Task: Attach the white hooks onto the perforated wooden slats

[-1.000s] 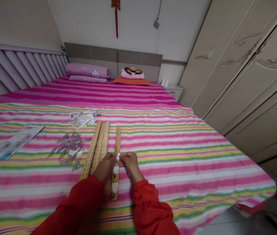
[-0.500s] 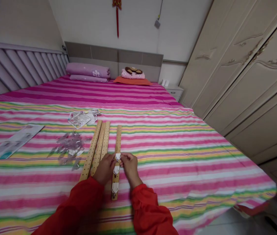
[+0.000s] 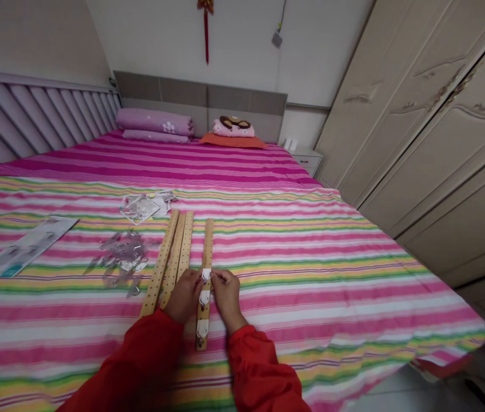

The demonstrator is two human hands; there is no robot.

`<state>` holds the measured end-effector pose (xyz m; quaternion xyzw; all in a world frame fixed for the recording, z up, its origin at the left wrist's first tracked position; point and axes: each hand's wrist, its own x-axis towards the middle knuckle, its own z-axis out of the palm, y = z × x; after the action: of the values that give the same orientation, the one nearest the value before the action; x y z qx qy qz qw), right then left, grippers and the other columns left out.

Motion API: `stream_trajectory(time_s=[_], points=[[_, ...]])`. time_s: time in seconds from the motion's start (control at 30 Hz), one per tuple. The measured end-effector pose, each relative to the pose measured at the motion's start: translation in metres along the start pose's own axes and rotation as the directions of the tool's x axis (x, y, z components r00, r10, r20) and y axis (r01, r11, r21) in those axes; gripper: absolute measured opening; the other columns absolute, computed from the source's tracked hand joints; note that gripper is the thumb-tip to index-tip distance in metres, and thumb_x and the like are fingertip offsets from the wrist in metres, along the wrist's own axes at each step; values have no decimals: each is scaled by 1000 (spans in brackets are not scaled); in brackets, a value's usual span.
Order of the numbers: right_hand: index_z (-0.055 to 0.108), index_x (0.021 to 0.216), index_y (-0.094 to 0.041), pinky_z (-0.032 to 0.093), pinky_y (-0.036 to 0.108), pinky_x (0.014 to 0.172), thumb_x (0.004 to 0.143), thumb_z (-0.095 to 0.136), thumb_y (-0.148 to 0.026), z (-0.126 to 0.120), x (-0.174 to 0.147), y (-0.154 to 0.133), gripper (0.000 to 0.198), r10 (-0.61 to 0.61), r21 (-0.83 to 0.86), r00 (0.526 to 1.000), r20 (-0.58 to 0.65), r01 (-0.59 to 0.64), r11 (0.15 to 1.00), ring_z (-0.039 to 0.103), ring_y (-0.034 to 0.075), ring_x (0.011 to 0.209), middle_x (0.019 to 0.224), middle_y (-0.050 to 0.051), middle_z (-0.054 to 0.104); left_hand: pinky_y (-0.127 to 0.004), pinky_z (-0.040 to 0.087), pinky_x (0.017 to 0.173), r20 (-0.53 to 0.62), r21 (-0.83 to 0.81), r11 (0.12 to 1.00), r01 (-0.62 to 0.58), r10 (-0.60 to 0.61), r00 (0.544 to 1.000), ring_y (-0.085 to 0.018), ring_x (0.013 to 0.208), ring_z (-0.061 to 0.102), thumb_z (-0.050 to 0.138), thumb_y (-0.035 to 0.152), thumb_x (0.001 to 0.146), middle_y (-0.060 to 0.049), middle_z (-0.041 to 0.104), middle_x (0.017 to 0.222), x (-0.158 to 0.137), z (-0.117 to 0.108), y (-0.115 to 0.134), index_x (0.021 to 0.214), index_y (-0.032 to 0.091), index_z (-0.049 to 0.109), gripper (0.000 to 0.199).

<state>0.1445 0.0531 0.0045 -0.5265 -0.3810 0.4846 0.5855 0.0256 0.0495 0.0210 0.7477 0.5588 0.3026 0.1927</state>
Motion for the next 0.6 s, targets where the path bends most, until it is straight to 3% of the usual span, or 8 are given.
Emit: stream_trajectory(time_s=[0.1,0.23,0.43,0.6], points=[[72,74,-15,40,23,43,64,67,-33,0,0,1,21,10,32,1000,12,-10,999,47,10,43,53,-2,61,-34,48,84,-25,-11,1000,-18,18,1000,-18,88,56,38,11,85,-7,57,89,-2,3,-1,115,19,59,37],[72,85,-16,40,23,43,64,67,-32,-1,0,4,27,10,59,1000,11,-11,998,46,10,43,54,-3,60,-31,49,79,20,45,998,-33,32,999,-18,84,55,34,18,89,-7,56,88,-5,5,-2,114,17,60,36],[74,80,-19,49,29,67,71,64,-29,-2,-2,5,17,-175,-138,984,25,176,975,60,18,70,78,5,70,-29,46,83,69,172,985,-27,16,997,-16,87,53,35,16,89,-5,57,90,-4,5,2,112,19,61,35],[75,81,-18,49,32,71,72,62,-28,-3,-1,8,18,-219,-204,975,48,224,953,60,19,72,78,6,69,-32,46,84,74,197,980,-39,25,997,-18,88,53,34,14,90,-8,58,91,-3,5,6,111,15,62,35]])
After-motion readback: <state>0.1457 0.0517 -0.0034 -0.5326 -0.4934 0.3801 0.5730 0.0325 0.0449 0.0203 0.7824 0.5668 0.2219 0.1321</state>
